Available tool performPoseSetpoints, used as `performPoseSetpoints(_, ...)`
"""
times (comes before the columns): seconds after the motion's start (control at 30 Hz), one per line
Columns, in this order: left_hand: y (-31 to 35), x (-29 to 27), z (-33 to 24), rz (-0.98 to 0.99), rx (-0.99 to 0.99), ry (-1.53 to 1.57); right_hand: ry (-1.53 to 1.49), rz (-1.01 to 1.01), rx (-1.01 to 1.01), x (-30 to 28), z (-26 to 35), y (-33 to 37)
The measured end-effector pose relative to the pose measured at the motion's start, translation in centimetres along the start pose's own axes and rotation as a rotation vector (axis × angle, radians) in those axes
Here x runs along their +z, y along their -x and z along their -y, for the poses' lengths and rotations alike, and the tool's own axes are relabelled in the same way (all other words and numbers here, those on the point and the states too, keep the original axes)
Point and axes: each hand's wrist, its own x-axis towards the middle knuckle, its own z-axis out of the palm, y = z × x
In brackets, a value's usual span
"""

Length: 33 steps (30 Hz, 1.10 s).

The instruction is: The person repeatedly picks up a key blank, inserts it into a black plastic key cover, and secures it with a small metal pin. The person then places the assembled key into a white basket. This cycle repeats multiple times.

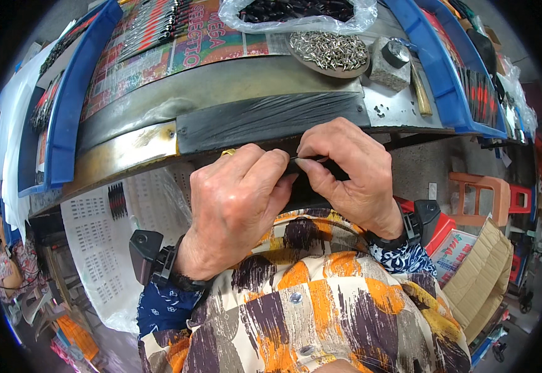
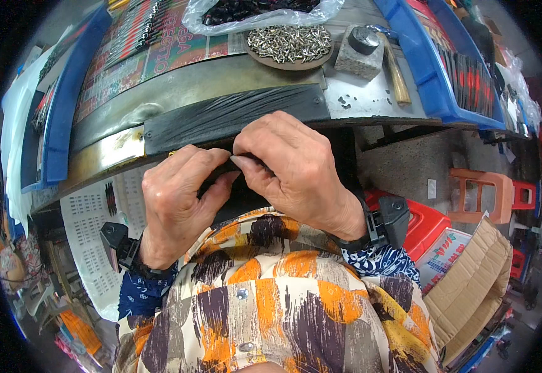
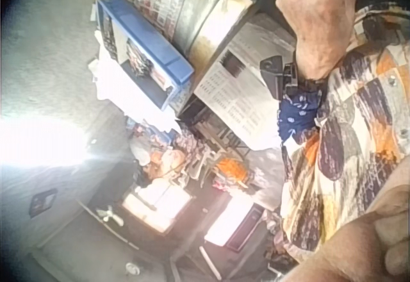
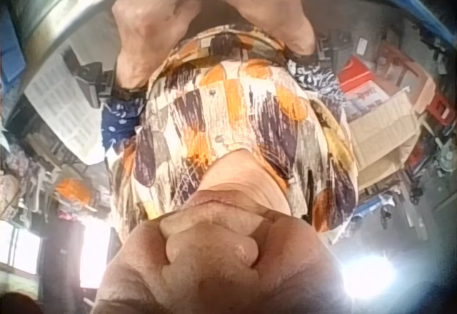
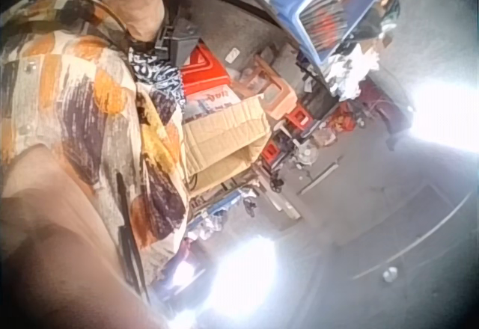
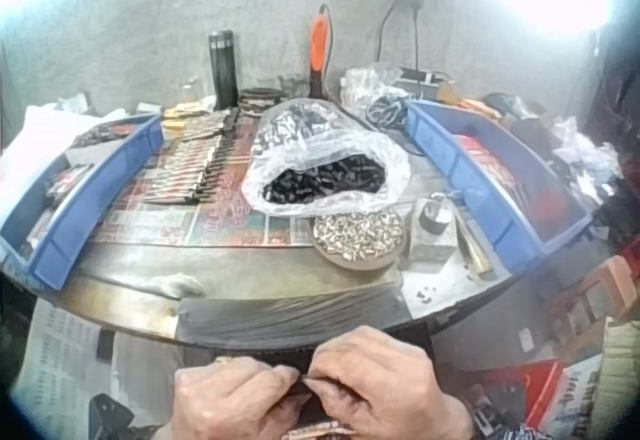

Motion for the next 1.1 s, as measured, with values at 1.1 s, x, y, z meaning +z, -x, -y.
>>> performPoseSetpoints(1.1,0.7,1.6,1.0,-0.089,0.143,-0.056,-0.683,-0.001,0.710,0.5,0.2,1.1)
